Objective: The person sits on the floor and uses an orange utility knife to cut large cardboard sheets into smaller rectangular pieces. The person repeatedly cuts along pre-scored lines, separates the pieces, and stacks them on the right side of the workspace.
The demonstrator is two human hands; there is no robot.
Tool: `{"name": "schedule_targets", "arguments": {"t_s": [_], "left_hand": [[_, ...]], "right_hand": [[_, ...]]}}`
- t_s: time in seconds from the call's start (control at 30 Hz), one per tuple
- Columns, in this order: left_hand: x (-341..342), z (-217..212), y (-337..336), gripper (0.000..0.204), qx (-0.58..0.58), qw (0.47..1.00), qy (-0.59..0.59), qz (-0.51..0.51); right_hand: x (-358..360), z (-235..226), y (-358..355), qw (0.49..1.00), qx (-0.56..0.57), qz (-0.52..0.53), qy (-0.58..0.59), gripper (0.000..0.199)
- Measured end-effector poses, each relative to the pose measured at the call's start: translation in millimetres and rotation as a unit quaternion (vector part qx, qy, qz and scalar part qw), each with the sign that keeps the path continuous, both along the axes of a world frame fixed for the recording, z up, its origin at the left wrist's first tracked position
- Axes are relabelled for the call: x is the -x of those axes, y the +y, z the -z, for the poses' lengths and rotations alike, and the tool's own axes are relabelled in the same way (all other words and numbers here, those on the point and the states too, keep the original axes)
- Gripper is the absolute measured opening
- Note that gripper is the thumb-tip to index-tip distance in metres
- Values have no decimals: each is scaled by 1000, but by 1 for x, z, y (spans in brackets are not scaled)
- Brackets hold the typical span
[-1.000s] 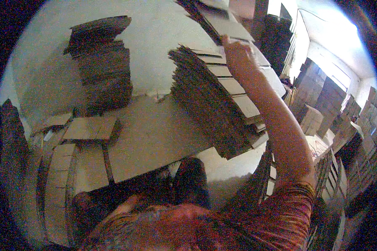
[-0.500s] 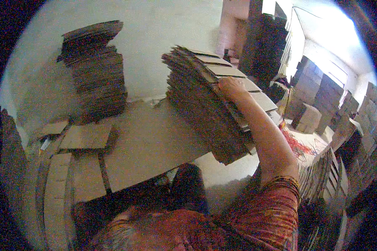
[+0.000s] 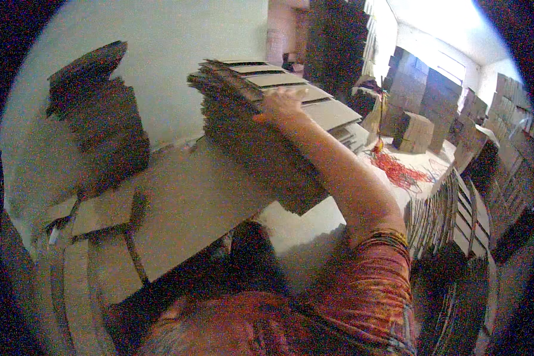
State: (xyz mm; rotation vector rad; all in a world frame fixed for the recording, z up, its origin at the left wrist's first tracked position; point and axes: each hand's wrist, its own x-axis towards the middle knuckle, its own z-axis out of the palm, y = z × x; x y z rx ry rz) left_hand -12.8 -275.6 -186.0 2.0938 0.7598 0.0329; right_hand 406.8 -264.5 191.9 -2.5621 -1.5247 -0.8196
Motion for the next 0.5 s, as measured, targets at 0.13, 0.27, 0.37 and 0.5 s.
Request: {"name": "schedule_targets", "arguments": {"t_s": [0.13,0.27,0.37,0.5], "left_hand": [[-2,-7,-9,33,-18,999,2,-46],[11,6,-6,31,-13,998,-18,-52],[10,13,-8,30,-2,998,-57,-41],[-2,17,6,28,-18,990,-125,-69]], "right_hand": [[27,5,-7,998,-25,-7,-60,72],[101,30,-21,975,-66,-200,-75,62],[145,91,-27,925,-96,-366,-15,53],[166,186,-35,882,-31,-430,189,39]]}}
